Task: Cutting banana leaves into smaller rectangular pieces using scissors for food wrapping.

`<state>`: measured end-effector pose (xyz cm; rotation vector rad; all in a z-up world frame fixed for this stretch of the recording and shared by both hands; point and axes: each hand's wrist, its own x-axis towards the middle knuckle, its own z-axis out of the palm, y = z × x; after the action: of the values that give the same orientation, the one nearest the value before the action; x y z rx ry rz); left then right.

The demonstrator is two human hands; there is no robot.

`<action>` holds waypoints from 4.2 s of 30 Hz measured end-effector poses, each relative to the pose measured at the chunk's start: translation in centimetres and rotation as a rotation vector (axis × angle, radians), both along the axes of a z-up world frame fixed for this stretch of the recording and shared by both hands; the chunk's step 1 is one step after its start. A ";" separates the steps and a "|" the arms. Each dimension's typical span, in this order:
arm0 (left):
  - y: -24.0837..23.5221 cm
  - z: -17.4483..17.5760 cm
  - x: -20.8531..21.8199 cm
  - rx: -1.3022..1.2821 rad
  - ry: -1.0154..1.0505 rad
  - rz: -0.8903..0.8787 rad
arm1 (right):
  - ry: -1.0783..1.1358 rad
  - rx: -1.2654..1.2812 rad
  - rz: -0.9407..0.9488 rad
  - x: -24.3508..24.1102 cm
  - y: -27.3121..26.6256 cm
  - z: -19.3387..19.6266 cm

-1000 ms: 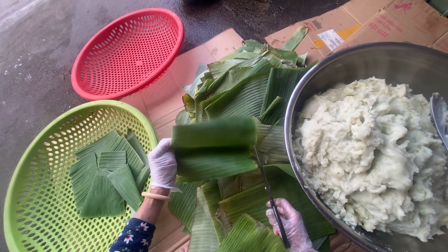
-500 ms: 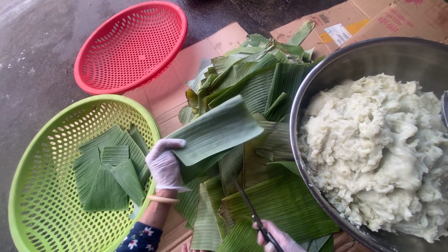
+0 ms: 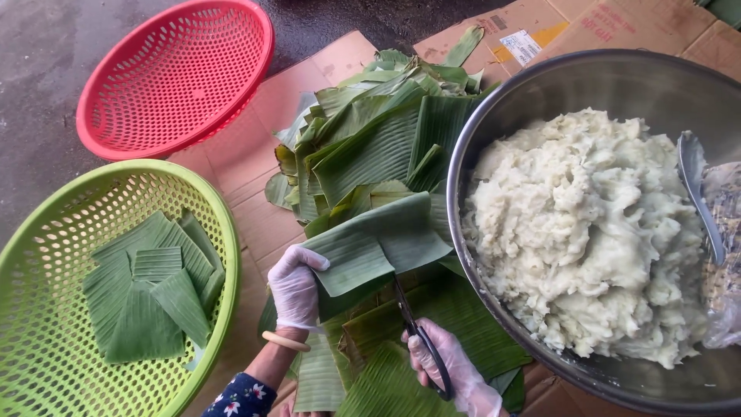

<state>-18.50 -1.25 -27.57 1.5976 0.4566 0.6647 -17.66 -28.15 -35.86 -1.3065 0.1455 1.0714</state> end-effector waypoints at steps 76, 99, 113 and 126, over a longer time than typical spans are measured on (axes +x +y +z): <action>4.5 3.9 3.9 0.494 0.467 0.081 | -0.276 0.232 -0.261 1.0 -0.8 -1.6; -0.3 4.8 6.1 1.622 0.624 -0.599 | -0.454 0.240 -0.378 0.4 -0.8 -0.2; 5.3 -0.6 1.2 -0.180 0.241 0.156 | -0.295 0.099 -0.175 -0.5 0.0 -2.3; 4.5 3.4 0.9 0.438 0.990 0.032 | -0.653 -0.758 0.231 0.4 -1.3 -1.7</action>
<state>-17.65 3.27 -24.20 2.2928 1.1068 -0.0774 -17.25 -29.42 -37.55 -2.3442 -0.1117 0.7356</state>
